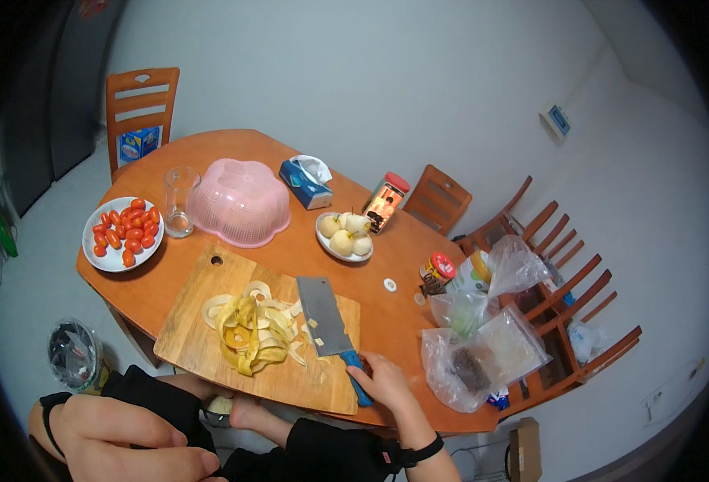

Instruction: The person places a wooden cutting board on a stool, picks up a cleaver, and chops a pile of potato peels on the board before picking up and peeling a small white onion.

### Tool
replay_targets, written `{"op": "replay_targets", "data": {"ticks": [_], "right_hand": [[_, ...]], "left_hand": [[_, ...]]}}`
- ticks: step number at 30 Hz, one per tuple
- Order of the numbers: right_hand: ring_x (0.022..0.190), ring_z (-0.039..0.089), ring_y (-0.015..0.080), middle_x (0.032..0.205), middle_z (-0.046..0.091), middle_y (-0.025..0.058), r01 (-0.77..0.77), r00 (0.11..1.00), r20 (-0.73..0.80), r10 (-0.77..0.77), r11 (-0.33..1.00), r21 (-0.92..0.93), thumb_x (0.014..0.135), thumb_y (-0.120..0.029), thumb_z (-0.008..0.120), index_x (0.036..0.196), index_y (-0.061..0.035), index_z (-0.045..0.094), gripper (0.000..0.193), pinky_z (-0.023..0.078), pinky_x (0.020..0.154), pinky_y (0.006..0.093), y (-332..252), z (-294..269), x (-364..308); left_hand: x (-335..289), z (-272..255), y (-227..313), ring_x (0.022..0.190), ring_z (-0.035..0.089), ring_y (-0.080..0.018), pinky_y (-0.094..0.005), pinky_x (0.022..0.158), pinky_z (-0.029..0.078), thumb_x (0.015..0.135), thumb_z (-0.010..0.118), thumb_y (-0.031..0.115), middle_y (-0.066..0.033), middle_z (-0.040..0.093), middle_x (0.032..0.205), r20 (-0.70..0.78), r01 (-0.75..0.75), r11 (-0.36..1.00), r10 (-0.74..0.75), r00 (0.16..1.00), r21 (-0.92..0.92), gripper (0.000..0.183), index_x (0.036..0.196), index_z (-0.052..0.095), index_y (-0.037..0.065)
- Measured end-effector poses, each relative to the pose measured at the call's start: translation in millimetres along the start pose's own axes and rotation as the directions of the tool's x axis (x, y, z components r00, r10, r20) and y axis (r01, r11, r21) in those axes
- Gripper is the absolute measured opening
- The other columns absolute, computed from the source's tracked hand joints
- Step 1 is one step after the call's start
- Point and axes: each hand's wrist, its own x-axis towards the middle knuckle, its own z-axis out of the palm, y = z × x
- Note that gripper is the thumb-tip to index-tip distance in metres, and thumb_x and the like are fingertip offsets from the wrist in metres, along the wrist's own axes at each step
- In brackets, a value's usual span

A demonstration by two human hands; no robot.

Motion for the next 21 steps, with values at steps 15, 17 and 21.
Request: {"op": "replay_targets", "data": {"ticks": [15,17,21], "right_hand": [[0.066,0.059,0.0213,0.071,0.061,0.0092,-0.204,0.977,0.017,0.212,0.911,0.359,0.076,-0.031,0.067,0.097,0.0032,0.061,0.041,0.047,0.061,0.0322,12.1,19.6,9.3],[0.068,0.055,0.0074,0.075,0.060,0.0021,-0.317,0.948,0.183,0.260,0.727,0.609,0.076,-0.019,0.070,0.096,0.0022,0.061,0.031,0.045,0.059,0.0222,18.1,18.7,14.4],[0.069,0.056,0.0069,0.082,0.060,0.0016,-0.334,0.941,0.269,0.206,0.429,0.840,0.080,-0.006,0.066,0.102,0.0017,0.055,0.025,0.045,0.061,0.0201,3.2,5.6,16.2]], "left_hand": [[10.8,-1.5,23.1,0.070,0.054,-0.0220,-0.0327,0.051,0.044,0.085,0.060,0.016,-0.0070,0.054,0.084,0.097,0.035,0.998,-0.039,0.994,0.044,0.027,0.113,0.057,0.015],[11.3,-0.5,23.0,0.070,0.054,-0.0222,-0.0327,0.051,0.044,0.085,0.060,0.016,-0.0071,0.054,0.086,0.112,0.058,0.998,-0.062,0.992,0.038,0.030,0.115,0.056,0.017],[0.9,0.3,15.8,0.068,0.054,-0.0222,-0.0358,0.056,0.046,0.082,0.062,0.016,-0.0064,0.054,0.081,0.099,0.070,0.997,-0.071,0.993,0.013,0.021,0.103,0.060,0.016]]}}
